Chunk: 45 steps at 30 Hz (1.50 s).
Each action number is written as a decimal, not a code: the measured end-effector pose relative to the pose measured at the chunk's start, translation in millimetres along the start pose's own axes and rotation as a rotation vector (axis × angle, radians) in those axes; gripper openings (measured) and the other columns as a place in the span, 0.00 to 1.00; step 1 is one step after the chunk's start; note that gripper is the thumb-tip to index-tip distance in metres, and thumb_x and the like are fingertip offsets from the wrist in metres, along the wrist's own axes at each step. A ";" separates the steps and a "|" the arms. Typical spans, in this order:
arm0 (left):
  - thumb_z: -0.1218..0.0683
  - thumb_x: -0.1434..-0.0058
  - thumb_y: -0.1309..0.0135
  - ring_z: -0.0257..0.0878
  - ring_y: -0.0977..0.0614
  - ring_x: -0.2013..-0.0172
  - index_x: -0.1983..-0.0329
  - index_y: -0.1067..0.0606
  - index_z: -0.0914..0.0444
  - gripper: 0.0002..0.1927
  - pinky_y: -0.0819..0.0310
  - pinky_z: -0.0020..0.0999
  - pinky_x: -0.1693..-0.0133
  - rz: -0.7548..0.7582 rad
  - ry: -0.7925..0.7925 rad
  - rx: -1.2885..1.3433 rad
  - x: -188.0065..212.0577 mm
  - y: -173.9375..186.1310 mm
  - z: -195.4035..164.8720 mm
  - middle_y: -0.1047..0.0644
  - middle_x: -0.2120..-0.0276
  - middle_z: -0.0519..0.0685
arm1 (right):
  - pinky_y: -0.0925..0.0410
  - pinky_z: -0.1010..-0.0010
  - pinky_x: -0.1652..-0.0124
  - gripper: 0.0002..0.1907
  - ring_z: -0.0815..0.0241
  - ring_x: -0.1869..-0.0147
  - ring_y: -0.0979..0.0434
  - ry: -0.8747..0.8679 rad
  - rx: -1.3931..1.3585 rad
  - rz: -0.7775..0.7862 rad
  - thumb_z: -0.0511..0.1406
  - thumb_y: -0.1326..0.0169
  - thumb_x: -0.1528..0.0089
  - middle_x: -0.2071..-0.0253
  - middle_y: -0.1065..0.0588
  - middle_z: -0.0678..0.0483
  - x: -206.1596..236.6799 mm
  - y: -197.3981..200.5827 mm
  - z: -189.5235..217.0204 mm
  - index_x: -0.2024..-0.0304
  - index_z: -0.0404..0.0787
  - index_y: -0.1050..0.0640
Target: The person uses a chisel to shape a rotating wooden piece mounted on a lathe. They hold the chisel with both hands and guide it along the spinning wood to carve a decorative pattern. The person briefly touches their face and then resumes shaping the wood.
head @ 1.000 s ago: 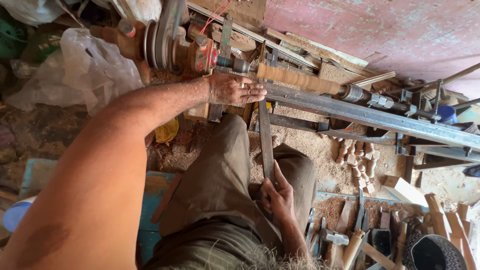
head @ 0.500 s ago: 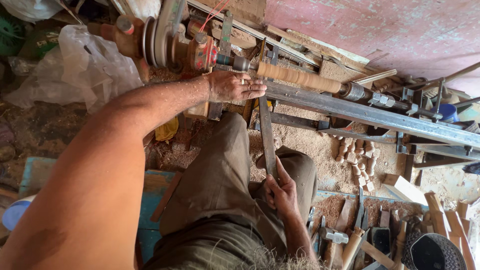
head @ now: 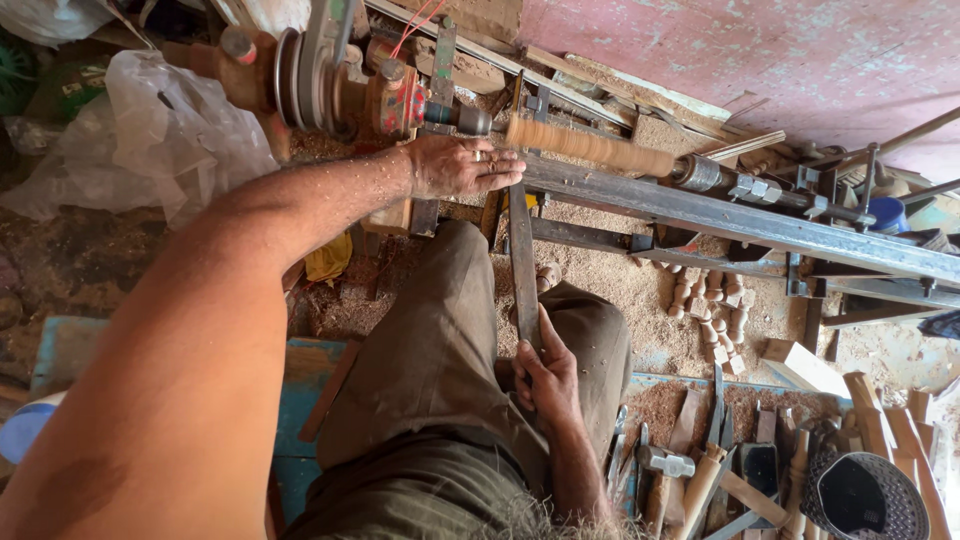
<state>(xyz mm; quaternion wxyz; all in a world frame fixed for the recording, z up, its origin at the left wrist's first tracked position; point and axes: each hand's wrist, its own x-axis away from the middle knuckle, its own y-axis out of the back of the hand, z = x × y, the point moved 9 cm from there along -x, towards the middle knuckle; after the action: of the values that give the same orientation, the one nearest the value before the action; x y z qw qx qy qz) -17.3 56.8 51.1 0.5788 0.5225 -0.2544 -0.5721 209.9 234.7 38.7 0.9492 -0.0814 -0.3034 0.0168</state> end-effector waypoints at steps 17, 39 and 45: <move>0.61 0.30 0.57 0.36 0.28 0.33 0.27 0.39 0.60 0.28 0.38 0.32 0.31 -0.001 -0.014 -0.053 -1.7 -5.7 0.9 0.32 0.30 0.47 | 0.46 0.77 0.87 0.37 0.70 0.86 0.41 0.005 0.105 -0.072 0.32 0.49 0.34 0.80 0.31 0.57 3.5 2.6 7.9 0.24 0.54 0.42; 0.63 0.31 0.57 0.35 0.28 0.33 0.27 0.39 0.57 0.28 0.39 0.33 0.30 0.013 0.042 0.069 1.1 -2.2 2.0 0.32 0.29 0.46 | 0.46 0.77 0.87 0.37 0.69 0.86 0.41 -0.032 0.089 -0.032 0.30 0.49 0.35 0.80 0.34 0.57 5.0 6.9 8.8 0.24 0.51 0.42; 0.66 0.32 0.56 0.34 0.27 0.34 0.28 0.40 0.58 0.29 0.38 0.35 0.30 0.038 0.056 0.104 0.3 -1.7 1.8 0.31 0.30 0.46 | 0.45 0.77 0.86 0.38 0.71 0.85 0.41 -0.029 0.064 -0.033 0.30 0.49 0.35 0.80 0.34 0.57 6.3 1.9 9.6 0.24 0.49 0.43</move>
<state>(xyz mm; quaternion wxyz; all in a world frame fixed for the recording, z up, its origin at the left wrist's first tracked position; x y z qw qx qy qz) -19.5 56.3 50.1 0.5685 0.5629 -0.2774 -0.5320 209.5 238.5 49.7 0.9471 -0.0458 -0.3176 0.0118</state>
